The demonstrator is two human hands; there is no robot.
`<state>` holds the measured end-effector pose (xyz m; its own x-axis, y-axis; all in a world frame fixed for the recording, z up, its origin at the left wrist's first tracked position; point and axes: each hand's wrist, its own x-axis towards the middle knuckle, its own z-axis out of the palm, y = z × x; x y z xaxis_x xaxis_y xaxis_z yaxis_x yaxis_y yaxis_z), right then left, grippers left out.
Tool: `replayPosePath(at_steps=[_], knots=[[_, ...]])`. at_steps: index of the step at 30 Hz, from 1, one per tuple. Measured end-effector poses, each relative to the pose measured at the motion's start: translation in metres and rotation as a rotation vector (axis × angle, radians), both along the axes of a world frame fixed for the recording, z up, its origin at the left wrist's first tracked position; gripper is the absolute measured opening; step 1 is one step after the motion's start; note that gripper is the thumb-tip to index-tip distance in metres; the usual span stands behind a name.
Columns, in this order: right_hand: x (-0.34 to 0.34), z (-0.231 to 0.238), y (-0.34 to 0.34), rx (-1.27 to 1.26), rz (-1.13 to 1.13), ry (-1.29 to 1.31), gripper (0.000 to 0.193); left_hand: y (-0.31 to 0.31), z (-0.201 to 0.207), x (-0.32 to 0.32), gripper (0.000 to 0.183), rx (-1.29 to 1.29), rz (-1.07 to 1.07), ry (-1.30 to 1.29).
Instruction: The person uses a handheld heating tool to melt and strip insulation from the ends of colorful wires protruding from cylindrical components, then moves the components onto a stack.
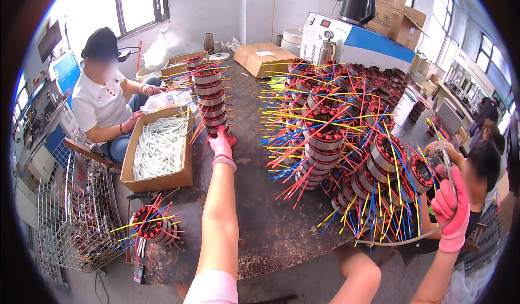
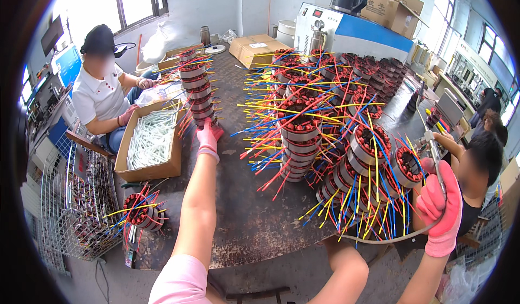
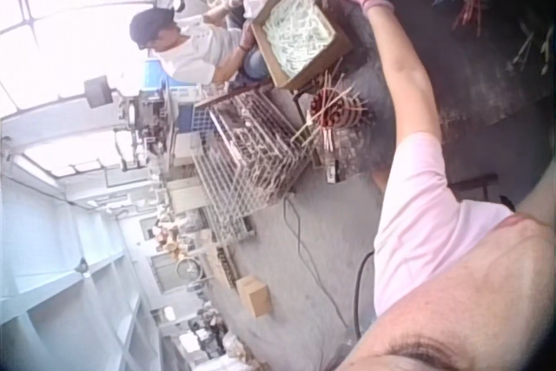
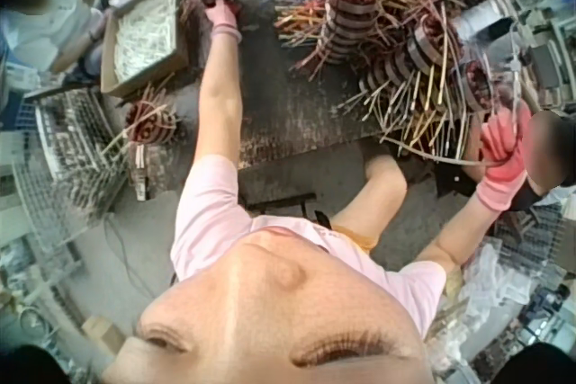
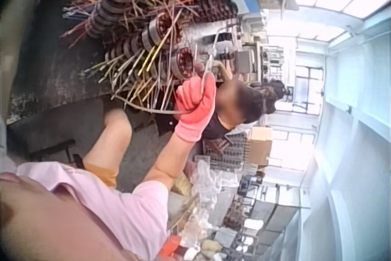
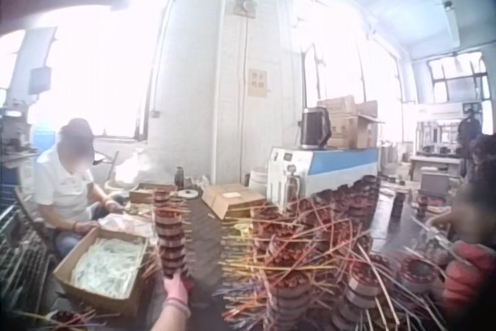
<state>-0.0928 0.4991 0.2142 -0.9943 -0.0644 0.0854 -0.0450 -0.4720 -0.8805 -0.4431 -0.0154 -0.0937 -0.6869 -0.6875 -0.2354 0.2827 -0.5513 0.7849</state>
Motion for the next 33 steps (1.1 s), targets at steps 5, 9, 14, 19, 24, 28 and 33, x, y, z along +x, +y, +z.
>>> replayPosePath(at_steps=[5, 9, 14, 19, 24, 28, 33], knots=[[-0.010, 0.000, -0.005, -0.055, -0.091, -0.033, 0.039, -0.007, 0.001, -0.016, 0.059, -0.017, -0.074, 0.018], [-0.015, 0.006, -0.010, -0.087, -0.295, -0.118, 0.041, -0.009, 0.004, -0.027, 0.054, -0.024, -0.072, -0.013], [-0.020, 0.002, -0.001, 0.077, -0.221, 0.007, 0.038, -0.024, 0.000, -0.045, 0.049, -0.012, -0.087, 0.056], [-0.022, 0.000, 0.004, 0.172, -0.191, 0.035, 0.039, -0.025, -0.001, -0.050, 0.046, 0.022, -0.180, 0.064], [-0.016, -0.006, 0.009, 0.036, -0.076, -0.008, 0.040, -0.045, -0.008, -0.047, 0.053, 0.053, -0.315, 0.117], [-0.009, 0.002, -0.005, -0.006, 0.077, 0.014, 0.043, -0.027, 0.004, -0.015, 0.044, 0.042, -0.322, 0.028], [0.008, -0.012, -0.031, -0.115, 0.178, -0.010, 0.045, 0.047, 0.075, 0.144, 0.054, -0.200, -0.541, 0.210]])
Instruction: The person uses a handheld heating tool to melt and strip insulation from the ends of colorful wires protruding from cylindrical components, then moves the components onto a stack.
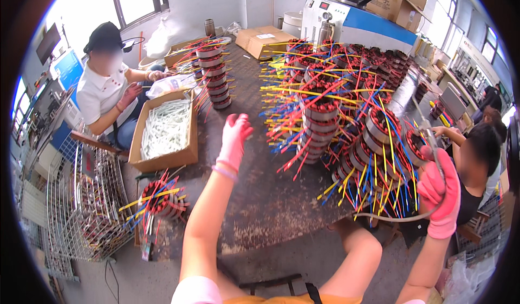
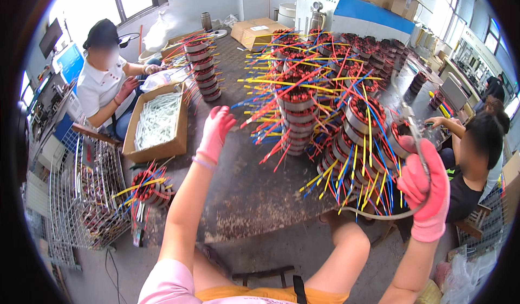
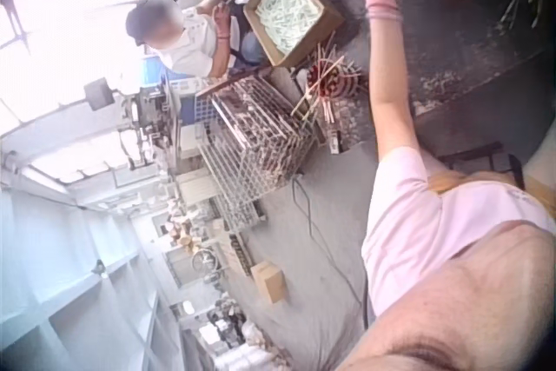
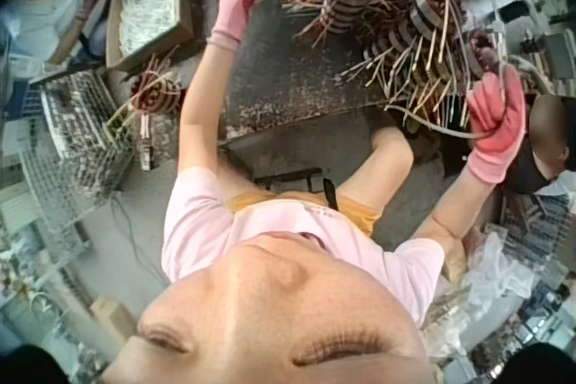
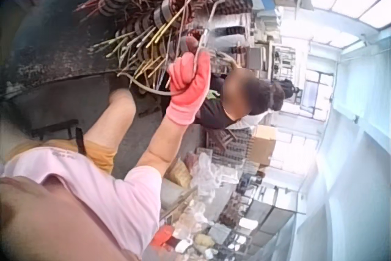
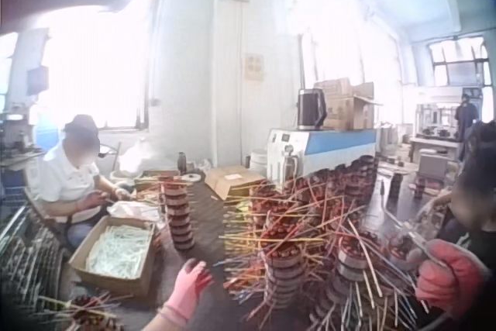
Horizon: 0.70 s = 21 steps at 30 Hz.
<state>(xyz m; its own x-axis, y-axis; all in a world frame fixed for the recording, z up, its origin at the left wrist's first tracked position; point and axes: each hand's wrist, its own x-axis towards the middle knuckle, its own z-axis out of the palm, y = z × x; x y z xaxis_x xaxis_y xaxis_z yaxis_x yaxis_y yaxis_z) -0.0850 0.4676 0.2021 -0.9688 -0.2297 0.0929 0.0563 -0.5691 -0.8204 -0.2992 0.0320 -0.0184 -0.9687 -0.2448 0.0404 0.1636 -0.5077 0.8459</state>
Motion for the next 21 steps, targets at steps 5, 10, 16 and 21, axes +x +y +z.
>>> replayPosePath(at_steps=[5, 10, 16, 21], knots=[[0.042, -0.007, -0.035, 0.021, 0.081, -0.014, 0.042, -0.006, 0.097, 0.192, 0.061, -0.961, -0.095, 0.160], [0.092, -0.028, -0.065, 0.099, 0.134, -0.030, 0.041, -0.154, 0.124, 0.260, 0.113, -1.948, 0.169, -0.119], [0.135, -0.058, -0.103, 0.246, 0.208, -0.108, 0.045, -0.199, 0.098, 0.267, 0.120, -1.647, -0.027, -0.286], [0.162, -0.086, -0.109, 0.330, 0.283, -0.138, 0.043, -0.185, 0.106, 0.273, 0.104, -1.720, 0.104, -0.264]])
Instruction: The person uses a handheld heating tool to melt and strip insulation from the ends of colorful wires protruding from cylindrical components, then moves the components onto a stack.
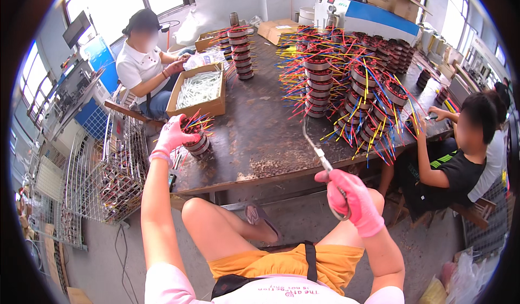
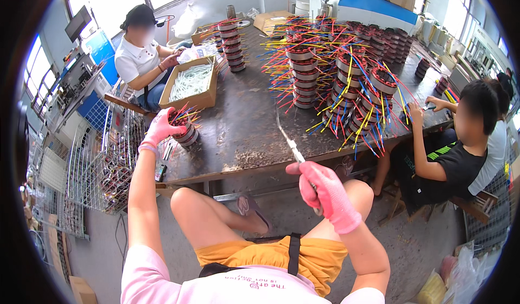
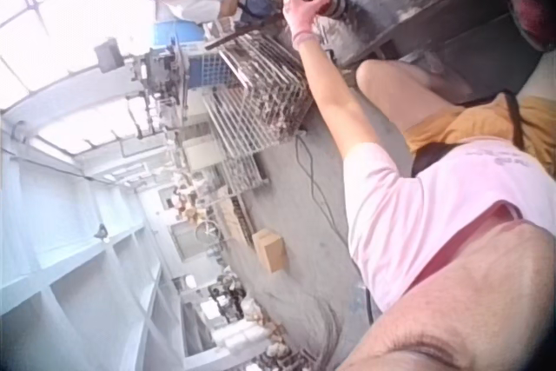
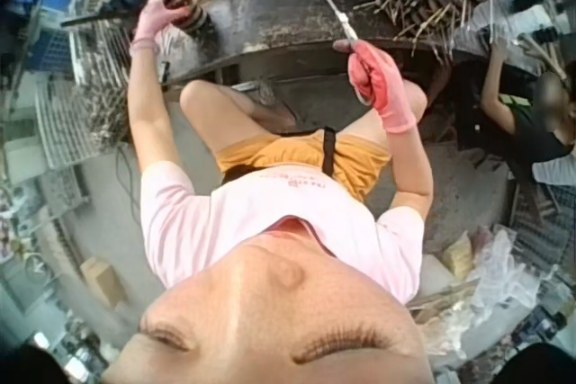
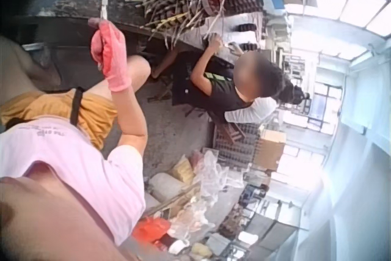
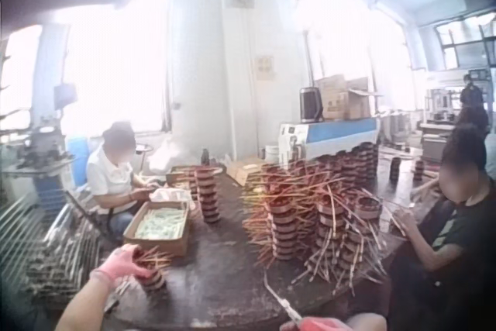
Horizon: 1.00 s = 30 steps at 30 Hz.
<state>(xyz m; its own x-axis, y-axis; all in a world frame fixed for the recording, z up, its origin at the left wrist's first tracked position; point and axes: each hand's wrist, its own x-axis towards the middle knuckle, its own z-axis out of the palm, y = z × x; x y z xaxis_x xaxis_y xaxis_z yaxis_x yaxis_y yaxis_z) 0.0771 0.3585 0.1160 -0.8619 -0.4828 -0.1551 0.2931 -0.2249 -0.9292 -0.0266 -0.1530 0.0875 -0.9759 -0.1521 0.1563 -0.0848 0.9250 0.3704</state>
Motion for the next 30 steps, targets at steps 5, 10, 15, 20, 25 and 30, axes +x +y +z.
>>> replayPosePath(at_steps=[5, 10, 15, 20, 25, 30], knots=[[0.014, -0.027, 0.000, 0.091, -0.026, -0.037, 0.042, 0.086, 0.027, 0.025, 0.097, -0.033, -0.176, 0.153], [0.024, -0.066, -0.017, 0.121, -0.017, -0.139, 0.040, 0.150, -0.014, 0.034, 0.092, -0.033, -0.327, 0.056], [0.035, -0.098, -0.035, 0.226, -0.036, -0.253, 0.034, 0.149, -0.078, 0.027, 0.093, -0.122, -0.349, 0.006], [0.036, -0.110, -0.040, 0.236, -0.067, -0.365, 0.031, 0.147, -0.086, 0.023, 0.095, -0.037, -0.394, 0.047], [0.035, -0.109, -0.053, 0.308, -0.067, -0.370, 0.031, 0.160, -0.098, 0.023, 0.098, -0.001, -0.305, 0.085], [0.035, -0.110, -0.056, 0.311, -0.055, -0.402, 0.033, 0.169, -0.104, 0.023, 0.102, -0.140, -0.286, 0.110]])
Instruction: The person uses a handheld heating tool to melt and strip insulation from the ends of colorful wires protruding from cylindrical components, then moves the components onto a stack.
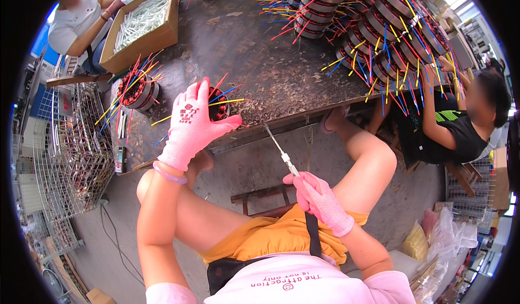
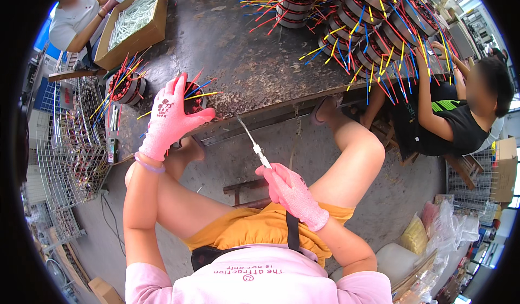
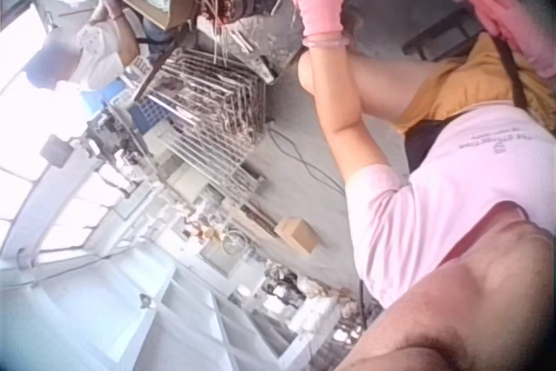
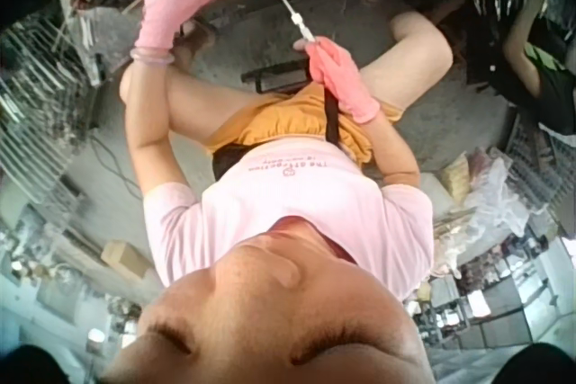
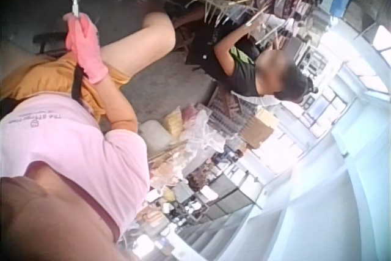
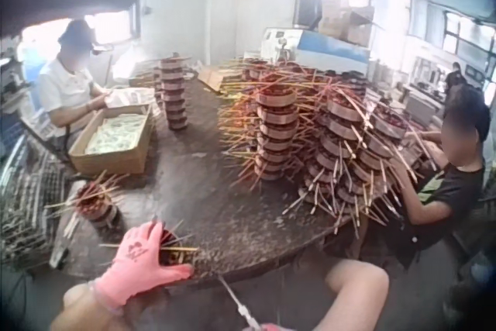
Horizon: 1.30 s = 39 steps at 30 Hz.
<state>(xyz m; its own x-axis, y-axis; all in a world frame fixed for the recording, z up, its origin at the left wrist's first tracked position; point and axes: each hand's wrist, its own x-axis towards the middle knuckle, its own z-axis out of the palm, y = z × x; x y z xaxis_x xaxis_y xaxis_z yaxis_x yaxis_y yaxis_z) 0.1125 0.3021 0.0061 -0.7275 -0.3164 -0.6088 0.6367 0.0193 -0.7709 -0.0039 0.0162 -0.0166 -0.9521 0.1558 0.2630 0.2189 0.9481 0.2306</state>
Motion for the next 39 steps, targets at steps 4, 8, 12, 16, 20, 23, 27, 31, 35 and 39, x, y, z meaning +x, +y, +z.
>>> replayPosePath(at_steps=[4, 8, 12, 16, 20, 23, 27, 31, 35, 39], knots=[[-0.001, -0.004, 0.003, -0.008, 0.031, -0.021, 0.030, -0.002, 0.005, -0.002, 0.104, 0.101, 0.001, -0.076], [-0.002, -0.003, 0.000, 0.027, 0.030, -0.079, 0.028, -0.023, 0.019, 0.003, 0.102, 0.072, -0.082, -0.119], [-0.001, -0.008, 0.001, 0.017, 0.059, -0.065, 0.027, -0.030, 0.021, 0.002, 0.100, 0.105, -0.096, -0.186], [-0.003, -0.009, -0.001, 0.032, 0.098, -0.015, 0.026, -0.029, 0.021, -0.001, 0.097, 0.112, -0.125, -0.165], [-0.001, -0.010, -0.004, 0.004, 0.083, -0.044, 0.026, -0.031, 0.020, -0.002, 0.096, 0.125, -0.148, -0.159], [-0.002, -0.010, -0.004, 0.022, 0.095, -0.030, 0.027, -0.029, 0.022, -0.003, 0.096, 0.143, -0.135, -0.190], [-0.001, -0.012, -0.005, 0.030, 0.098, -0.016, 0.028, -0.031, 0.021, -0.003, 0.095, 0.125, -0.140, -0.179], [0.000, -0.012, -0.006, 0.033, 0.105, -0.005, 0.028, -0.032, 0.021, -0.002, 0.095, 0.135, -0.156, -0.172], [0.001, -0.011, -0.007, 0.021, 0.085, -0.028, 0.028, -0.032, 0.021, -0.002, 0.095, 0.136, -0.146, -0.186], [0.000, -0.006, -0.007, -0.009, 0.060, -0.075, 0.028, -0.029, 0.024, -0.001, 0.095, 0.147, -0.126, -0.198]])
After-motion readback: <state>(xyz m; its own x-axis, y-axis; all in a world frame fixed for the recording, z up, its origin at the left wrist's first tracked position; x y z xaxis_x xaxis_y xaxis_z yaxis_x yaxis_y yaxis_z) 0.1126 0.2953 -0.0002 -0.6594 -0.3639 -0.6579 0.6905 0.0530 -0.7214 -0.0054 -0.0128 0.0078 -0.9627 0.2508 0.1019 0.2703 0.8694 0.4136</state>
